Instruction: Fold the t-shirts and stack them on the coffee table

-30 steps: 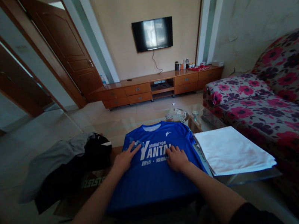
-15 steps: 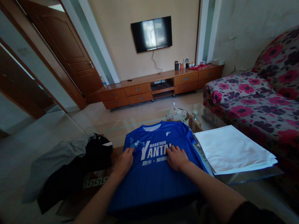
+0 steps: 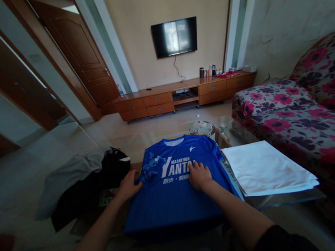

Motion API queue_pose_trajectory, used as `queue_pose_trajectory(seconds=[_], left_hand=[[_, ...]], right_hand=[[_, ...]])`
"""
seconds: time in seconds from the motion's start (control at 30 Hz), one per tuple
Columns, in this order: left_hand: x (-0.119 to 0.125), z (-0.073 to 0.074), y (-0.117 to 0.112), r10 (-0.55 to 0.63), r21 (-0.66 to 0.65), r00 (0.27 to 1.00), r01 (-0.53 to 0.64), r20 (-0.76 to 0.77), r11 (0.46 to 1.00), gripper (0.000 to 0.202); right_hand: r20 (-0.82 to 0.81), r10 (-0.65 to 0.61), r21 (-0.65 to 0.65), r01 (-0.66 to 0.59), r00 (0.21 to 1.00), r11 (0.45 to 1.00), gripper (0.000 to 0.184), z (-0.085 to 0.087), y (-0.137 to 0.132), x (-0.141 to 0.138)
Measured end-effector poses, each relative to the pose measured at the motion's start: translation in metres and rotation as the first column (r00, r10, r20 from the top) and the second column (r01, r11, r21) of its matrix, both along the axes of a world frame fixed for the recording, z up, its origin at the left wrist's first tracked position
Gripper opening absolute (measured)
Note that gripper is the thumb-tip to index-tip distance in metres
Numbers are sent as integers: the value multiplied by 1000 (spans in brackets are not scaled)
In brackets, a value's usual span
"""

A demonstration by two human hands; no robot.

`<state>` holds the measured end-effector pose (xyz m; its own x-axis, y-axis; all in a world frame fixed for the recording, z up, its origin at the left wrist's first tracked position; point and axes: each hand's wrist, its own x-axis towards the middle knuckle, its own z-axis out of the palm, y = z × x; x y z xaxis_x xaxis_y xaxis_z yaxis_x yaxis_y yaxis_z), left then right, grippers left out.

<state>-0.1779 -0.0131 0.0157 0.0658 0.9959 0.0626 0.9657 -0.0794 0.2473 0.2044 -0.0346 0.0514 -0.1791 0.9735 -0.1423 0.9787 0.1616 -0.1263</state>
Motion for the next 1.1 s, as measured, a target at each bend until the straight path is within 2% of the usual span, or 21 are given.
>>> queue_pose_trajectory(seconds=[0.07, 0.13, 0.23, 0.33, 0.43, 0.57, 0.77, 0.97, 1.1], left_hand=[[2, 0, -1, -8, 7, 1000, 8, 21, 1000, 25], [3, 1, -2, 41, 6, 999, -41, 18, 999, 17], [4, 4, -4, 117, 19, 993, -117, -11, 993, 17], [5, 8, -6, 106, 30, 994, -105, -20, 994, 21], [8, 12, -4, 115, 14, 993, -115, 15, 993, 18], [10, 13, -3, 141, -3, 989, -141, 40, 990, 24], [3, 10, 0, 135, 6, 988, -135, 76, 991, 18], [-6, 3, 10, 175, -1, 968, -178, 182, 984, 16], [-12, 2, 14, 155, 2, 950, -161, 270, 987, 12]], right_hand=[[16, -26, -8, 27, 1000, 1000, 49, 0, 2, -4], [25, -50, -15, 50, 998, 999, 49, 0, 3, -8], [30, -89, -16, 90, 996, 996, 50, 0, 6, -15], [40, -144, -7, 145, 989, 989, 48, 4, 11, -25], [30, -175, 33, 174, 984, 984, 41, 11, 20, -42], [-77, -75, 106, 83, 994, 991, 34, 20, 40, -77], [-167, 113, 114, -95, 979, 989, 33, 18, 94, -147], [-259, 149, 92, -129, 954, 987, 33, 6, 168, -205], [-301, 186, 86, -168, 935, 982, 33, -5, 207, -233]])
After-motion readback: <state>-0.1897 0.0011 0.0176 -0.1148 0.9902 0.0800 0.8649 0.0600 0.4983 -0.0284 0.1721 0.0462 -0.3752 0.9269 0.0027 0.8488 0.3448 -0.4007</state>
